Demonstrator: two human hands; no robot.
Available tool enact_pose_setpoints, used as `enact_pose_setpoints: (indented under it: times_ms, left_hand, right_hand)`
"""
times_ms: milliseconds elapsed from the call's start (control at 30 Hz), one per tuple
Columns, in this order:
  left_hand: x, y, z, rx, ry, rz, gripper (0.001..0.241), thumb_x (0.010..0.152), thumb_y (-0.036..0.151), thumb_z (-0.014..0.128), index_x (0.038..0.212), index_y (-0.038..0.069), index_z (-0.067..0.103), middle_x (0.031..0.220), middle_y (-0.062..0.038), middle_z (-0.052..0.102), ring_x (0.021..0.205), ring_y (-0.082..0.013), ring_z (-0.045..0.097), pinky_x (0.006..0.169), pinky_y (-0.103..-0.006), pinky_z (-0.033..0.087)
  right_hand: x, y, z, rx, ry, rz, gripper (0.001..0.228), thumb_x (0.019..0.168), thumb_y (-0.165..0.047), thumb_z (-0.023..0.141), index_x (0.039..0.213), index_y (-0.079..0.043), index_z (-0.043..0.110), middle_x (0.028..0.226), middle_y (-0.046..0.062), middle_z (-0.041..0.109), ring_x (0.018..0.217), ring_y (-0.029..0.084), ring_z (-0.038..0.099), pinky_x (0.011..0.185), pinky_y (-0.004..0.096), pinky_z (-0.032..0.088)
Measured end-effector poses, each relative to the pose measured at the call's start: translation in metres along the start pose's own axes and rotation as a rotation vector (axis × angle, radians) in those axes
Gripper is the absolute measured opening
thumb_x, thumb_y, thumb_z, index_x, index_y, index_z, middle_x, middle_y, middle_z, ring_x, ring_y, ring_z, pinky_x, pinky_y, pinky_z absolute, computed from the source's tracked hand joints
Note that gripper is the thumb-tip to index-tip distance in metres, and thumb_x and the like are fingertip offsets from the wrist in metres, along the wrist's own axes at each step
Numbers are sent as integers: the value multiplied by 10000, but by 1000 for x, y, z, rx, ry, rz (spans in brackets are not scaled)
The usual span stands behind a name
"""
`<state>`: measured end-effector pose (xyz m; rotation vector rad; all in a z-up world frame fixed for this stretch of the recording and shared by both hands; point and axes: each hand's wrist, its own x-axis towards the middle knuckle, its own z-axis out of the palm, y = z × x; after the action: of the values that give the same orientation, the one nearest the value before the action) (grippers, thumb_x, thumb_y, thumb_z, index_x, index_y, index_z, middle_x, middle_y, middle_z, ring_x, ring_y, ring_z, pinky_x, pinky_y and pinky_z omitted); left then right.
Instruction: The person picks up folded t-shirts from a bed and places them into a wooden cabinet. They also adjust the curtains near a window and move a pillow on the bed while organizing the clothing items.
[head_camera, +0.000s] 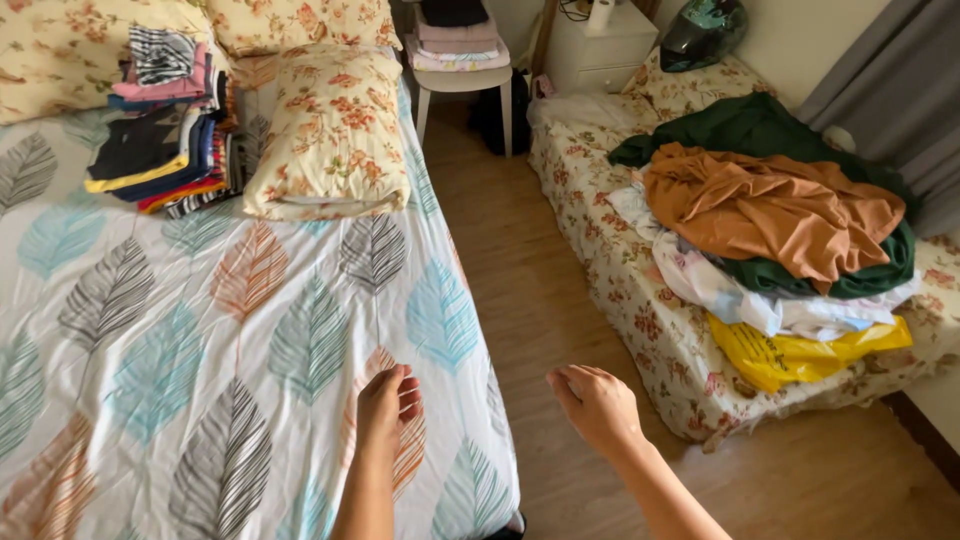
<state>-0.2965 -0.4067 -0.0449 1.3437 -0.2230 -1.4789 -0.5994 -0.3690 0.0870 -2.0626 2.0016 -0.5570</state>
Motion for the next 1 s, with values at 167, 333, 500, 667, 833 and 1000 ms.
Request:
enact_pose_setpoints:
  times_ms: [167,333,500,667,833,1000]
  left_hand:
    - [7,30,104,97,0,39,228,960,205,612,1085,53,727,894,-85,682,746,-194,615,647,-323,480]
    - [41,33,161,-46,34,52,213,960,191,629,1074,39,724,898,-99,677,766,-208,617,667,-330,470]
    - [68,15,194,-199,242,75,190,978,181,644,1084,48,728,890,-98,675,762,-213,617,653,-347,482]
    - [70,7,216,-380,372,102,178,998,169,632,1085,39,716,890,-99,650,738,-202,583,656,-342,462]
    - [109,19,204,-509,489,170,173,998,181,619,1094,62,700,873,-79,634,711,-188,573,643,-337,468]
    - [156,68,188,-514,631,267,237,1001,359,640,1085,145,698,886,-65,672,731,-195,650,674,-348,566]
  right_hand:
    - [77,53,-5,13,67,-42,265,906,-428,653,903,-192,773,742,-41,720,646,201,652,575,343,504]
    - [172,91,2,45,-39,-4,286,899,-450,654,935,-197,783,765,-34,748,638,198,660,579,323,505]
    - [263,129,14,-2,-110,-128,386,893,-511,646,1017,-170,776,791,-4,781,680,265,716,601,372,549]
    - [329,113,0,61,-252,-246,303,903,-451,655,1042,-218,791,857,-34,809,807,170,773,631,326,553]
    - [390,70,20,109,-319,-397,279,891,-449,658,1032,-249,792,868,-47,803,797,191,756,664,344,560]
    - [445,-2,39,100,-332,-562,283,896,-496,668,1064,-304,792,878,47,813,887,342,769,815,505,607]
